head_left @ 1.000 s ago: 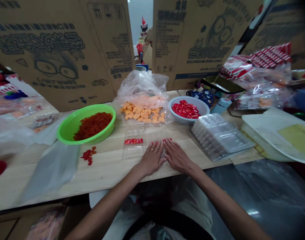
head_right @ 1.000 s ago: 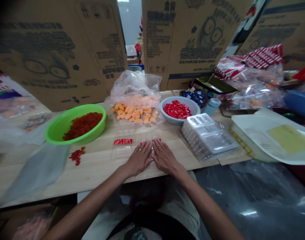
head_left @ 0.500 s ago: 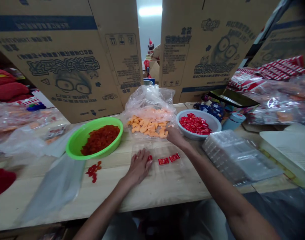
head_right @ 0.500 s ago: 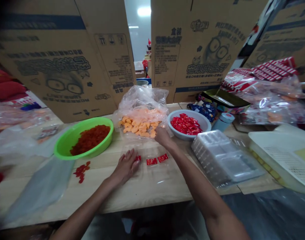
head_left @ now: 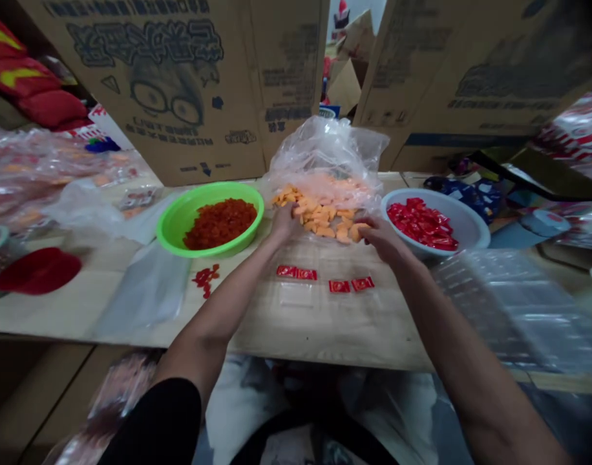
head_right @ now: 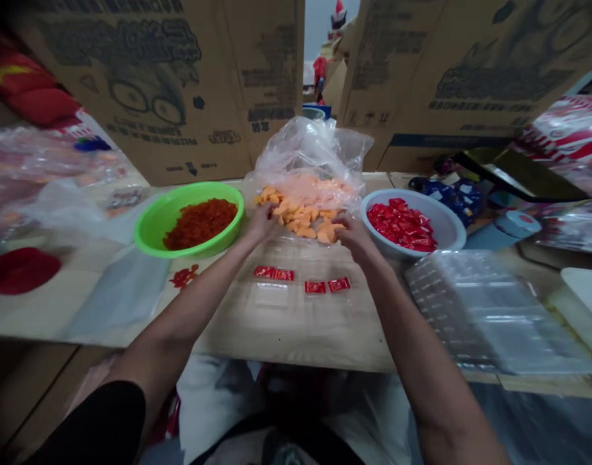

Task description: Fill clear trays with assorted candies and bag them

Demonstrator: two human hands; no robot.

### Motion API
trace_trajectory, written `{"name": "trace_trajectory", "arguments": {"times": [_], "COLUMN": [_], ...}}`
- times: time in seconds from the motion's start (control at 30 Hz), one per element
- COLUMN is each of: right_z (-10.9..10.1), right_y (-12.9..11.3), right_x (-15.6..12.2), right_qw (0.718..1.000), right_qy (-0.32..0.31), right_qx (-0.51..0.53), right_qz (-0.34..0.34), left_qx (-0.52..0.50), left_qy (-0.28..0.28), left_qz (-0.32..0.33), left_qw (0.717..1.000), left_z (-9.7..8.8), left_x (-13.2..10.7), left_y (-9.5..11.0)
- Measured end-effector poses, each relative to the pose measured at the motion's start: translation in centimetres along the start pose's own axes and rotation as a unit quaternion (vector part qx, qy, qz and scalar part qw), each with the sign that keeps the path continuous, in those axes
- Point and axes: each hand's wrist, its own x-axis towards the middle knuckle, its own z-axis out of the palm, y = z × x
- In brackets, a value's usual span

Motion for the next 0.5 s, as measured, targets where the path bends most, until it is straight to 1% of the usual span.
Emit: {"name": "trace_trajectory", "arguments": {"times": [0.03, 0.07, 0.1, 0.17, 0.2, 0.23, 0.27, 0.33, 0.4, 0.43, 0.5], "right_z": [0.3, 0.7, 1.4, 3.1, 4.2, 5.3, 6.5, 8.7, 10.7, 11.4, 12.4], "right_y": [-0.1, -0.3, -0.6, -1.4, -1.8, -2.3, -2.7, -3.4, -3.9, -4.1, -4.4], "right_x": [-1.2, -2.6, -4.1, -7.2, -8.7, -10.1, -11.3, -13.3, -14.5, -14.9, -15.2], "right_qw": [0.996, 0.987, 0.976, 0.961, 0.959, 0.963, 0.969, 0.982, 0.984, 0.980, 0.964], "right_qy": [-0.026, -0.055, -0.084, -0.128, -0.144, -0.155, -0.162, -0.163, -0.140, -0.124, -0.093], "right_qx": [0.079, 0.149, 0.200, 0.245, 0.242, 0.221, 0.185, 0.079, -0.033, -0.085, -0.184], "right_qz": [-0.007, -0.009, -0.006, 0.000, 0.000, -0.006, -0.019, -0.061, -0.106, -0.127, -0.166], "left_qx": [-0.050, -0.118, -0.195, -0.329, -0.362, -0.377, -0.377, -0.347, -0.294, -0.259, -0.177], "left_qy": [-0.002, -0.017, -0.044, -0.110, -0.133, -0.143, -0.139, -0.112, -0.088, -0.080, -0.059], "left_qz": [-0.007, -0.015, -0.023, -0.045, -0.056, -0.064, -0.069, -0.065, -0.042, -0.023, 0.027], "left_qw": [0.999, 0.993, 0.980, 0.937, 0.921, 0.913, 0.913, 0.929, 0.951, 0.962, 0.982], "left_z": [-0.7, -1.5, -2.3, -3.7, -4.2, -4.5, -4.6, -4.1, -3.2, -2.8, -2.1], "left_x": [-1.4, -3.1, -5.2, -9.7, -12.0, -14.1, -15.9, -18.6, -20.0, -20.3, -20.5], "left_y": [-0.5, -1.0, -1.5, -2.4, -2.8, -3.1, -3.4, -3.7, -3.8, -3.8, -3.8]}}
